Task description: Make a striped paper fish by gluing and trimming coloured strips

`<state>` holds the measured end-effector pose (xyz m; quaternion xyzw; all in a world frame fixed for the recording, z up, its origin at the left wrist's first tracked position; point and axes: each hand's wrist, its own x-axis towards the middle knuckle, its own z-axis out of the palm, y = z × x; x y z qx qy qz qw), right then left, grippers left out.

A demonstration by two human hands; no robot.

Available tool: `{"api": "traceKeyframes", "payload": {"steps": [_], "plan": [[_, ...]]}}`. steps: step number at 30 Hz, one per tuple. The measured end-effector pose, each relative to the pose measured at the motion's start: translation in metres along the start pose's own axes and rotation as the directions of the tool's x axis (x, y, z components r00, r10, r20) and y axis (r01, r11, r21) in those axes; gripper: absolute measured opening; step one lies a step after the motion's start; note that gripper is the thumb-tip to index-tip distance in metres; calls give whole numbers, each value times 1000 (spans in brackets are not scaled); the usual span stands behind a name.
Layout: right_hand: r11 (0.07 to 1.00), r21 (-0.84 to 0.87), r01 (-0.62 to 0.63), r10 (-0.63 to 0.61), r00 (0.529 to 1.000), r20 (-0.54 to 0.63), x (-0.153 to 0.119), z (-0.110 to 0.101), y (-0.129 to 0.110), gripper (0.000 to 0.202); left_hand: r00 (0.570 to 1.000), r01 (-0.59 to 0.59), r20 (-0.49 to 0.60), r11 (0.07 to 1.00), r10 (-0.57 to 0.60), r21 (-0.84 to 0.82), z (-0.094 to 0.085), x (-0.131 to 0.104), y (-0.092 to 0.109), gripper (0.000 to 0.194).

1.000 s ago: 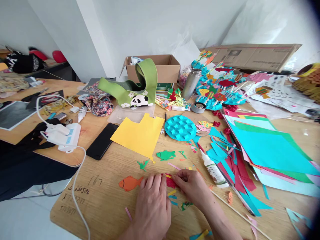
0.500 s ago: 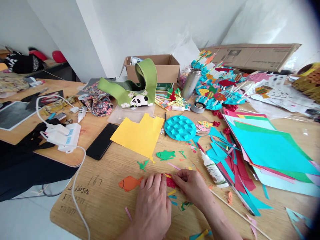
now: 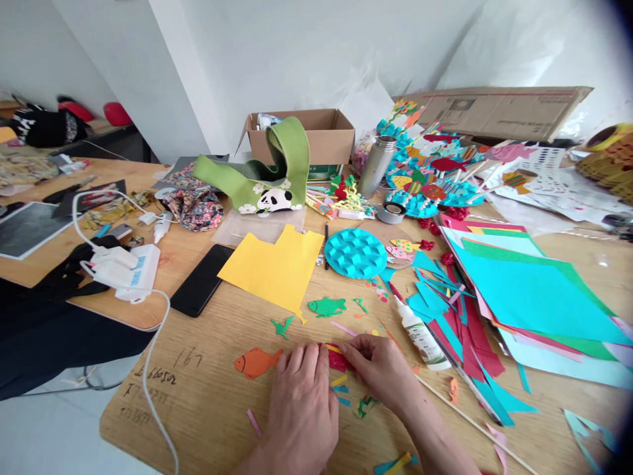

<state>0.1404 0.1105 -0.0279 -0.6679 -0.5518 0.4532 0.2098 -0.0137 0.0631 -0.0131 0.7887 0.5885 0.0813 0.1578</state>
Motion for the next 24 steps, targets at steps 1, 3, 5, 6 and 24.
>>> {"api": "traceKeyframes", "payload": {"steps": [1, 3, 5, 6, 24], "plan": [[1000, 3, 6, -6, 1000, -7, 0, 0, 0, 36, 1000, -1, -2, 1000, 1, 1, 0, 0, 0, 51], [1000, 5, 14, -14, 1000, -12, -1, 0, 1, 37, 1000, -3, -6, 1000, 3, 3, 1, -1, 0, 51], [1000, 0, 21, -21, 1000, -10, -1, -1, 1, 36, 1000, -7, -9, 1000, 7, 5, 1, -1, -1, 51], [1000, -8, 24, -24, 1000, -12, -1, -1, 2, 35, 1000, -7, -10, 1000, 7, 6, 1, -1, -1, 50], [973, -221, 67, -100, 985, -140, -5, 4, -2, 28, 1000, -16, -14, 1000, 16, 21, 2, 0, 0, 51]]}}
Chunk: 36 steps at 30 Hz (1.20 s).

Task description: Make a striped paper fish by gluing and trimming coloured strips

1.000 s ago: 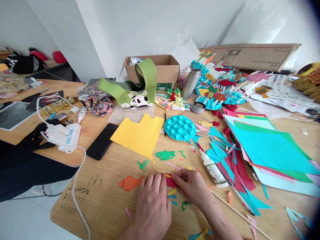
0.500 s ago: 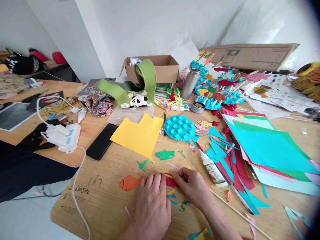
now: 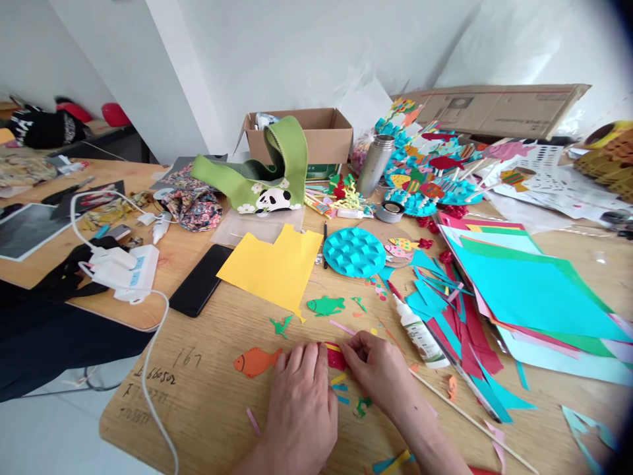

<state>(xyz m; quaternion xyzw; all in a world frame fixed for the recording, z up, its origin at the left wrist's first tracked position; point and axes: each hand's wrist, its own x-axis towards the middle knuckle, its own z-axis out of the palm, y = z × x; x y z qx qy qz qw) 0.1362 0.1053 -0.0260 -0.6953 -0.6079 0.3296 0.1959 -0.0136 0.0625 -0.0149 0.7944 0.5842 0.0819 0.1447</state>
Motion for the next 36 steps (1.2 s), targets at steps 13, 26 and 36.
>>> {"api": "traceKeyframes", "payload": {"steps": [13, 26, 36], "plan": [[999, -29, -12, 13, 1000, 13, 1, -4, 3, 43, 1000, -4, 0, 1000, 4, 15, 0, 0, -1, 51], [999, -23, -42, 43, 997, 70, -1, -7, 2, 23, 1000, 0, 3, 1000, 0, 3, 1, 0, 0, 51], [997, -72, -33, 35, 999, 32, -3, -4, 0, 20, 1000, -5, -10, 1000, 5, 9, 2, 0, 0, 51]]}}
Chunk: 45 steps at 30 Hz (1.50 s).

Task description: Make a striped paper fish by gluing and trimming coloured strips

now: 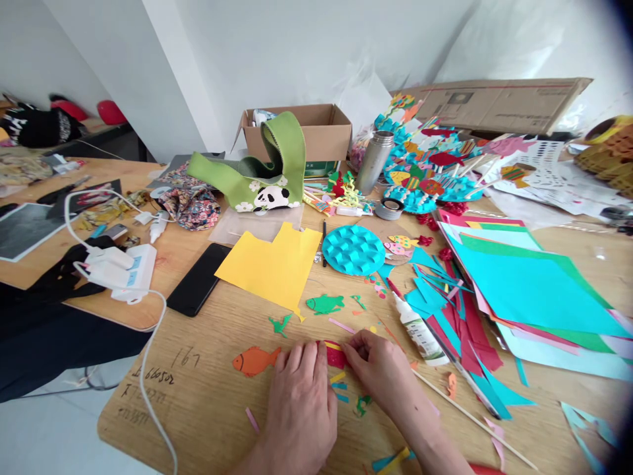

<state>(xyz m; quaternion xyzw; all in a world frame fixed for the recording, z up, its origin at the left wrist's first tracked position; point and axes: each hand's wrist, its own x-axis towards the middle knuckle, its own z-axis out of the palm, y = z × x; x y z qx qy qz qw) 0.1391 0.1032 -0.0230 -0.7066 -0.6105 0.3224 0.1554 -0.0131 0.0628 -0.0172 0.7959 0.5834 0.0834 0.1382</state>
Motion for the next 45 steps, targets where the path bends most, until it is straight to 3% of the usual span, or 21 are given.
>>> {"api": "traceKeyframes", "payload": {"steps": [7, 11, 16, 22, 45], "plan": [[1000, -6, 11, -11, 999, -34, 1, 2, 1, 20, 1000, -8, -21, 1000, 8, -4, 2, -1, 0, 51], [996, 79, 38, -31, 996, -87, 0, 2, 0, 23, 1000, -13, -22, 1000, 13, -4, 1, 0, -1, 50], [962, 226, 155, -104, 969, -223, 0, 0, -1, 23, 1000, -18, -18, 1000, 18, -13, 0, 1, 0, 53], [942, 120, 313, -275, 927, -256, 4, 7, 2, 14, 999, -16, -31, 1000, 16, -13, 3, -1, -1, 48], [968, -28, 248, -248, 941, -230, 3, 14, -8, 16, 999, -15, -37, 999, 13, -34, -1, -1, -1, 47]]}}
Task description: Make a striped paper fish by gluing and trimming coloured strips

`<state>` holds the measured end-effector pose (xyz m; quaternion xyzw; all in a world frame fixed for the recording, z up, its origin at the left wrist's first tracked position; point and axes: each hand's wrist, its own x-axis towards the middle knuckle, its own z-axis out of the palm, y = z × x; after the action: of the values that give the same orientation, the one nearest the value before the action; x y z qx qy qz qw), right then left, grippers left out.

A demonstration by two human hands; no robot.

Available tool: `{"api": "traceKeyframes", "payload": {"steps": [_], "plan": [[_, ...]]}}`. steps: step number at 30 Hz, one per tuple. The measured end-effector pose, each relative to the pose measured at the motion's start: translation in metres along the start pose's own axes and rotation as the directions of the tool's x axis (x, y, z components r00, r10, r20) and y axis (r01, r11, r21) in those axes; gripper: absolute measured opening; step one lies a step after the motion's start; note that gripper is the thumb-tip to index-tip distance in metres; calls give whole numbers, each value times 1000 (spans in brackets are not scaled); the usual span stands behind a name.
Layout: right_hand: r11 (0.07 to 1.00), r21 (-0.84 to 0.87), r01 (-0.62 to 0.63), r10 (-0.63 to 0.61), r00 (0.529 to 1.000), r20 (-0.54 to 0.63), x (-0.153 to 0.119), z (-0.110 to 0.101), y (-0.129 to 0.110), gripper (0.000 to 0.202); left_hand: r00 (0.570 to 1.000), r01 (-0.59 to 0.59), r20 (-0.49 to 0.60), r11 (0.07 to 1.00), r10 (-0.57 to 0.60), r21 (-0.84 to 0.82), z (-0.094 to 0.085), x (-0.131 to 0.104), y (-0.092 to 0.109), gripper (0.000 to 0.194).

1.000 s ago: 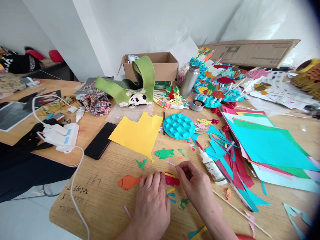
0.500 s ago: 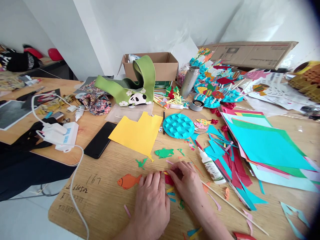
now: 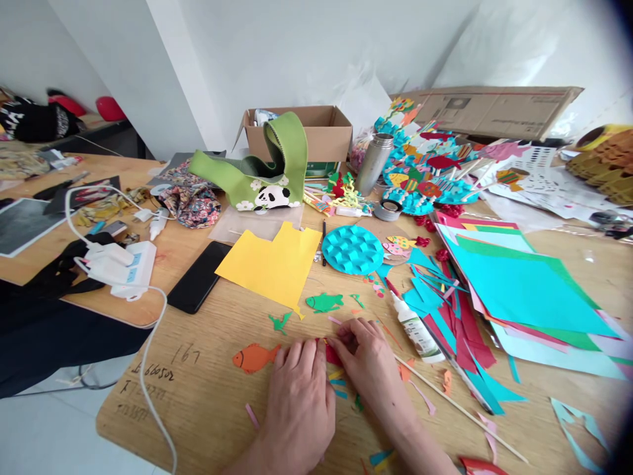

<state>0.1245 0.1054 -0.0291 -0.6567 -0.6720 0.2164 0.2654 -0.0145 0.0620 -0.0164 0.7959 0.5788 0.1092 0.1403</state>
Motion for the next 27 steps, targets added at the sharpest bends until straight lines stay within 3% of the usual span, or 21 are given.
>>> {"api": "traceKeyframes", "payload": {"steps": [27], "plan": [[999, -31, -7, 7, 1000, -12, 0, 2, 2, 16, 999, -14, -33, 1000, 14, 4, 0, -4, -2, 39]]}}
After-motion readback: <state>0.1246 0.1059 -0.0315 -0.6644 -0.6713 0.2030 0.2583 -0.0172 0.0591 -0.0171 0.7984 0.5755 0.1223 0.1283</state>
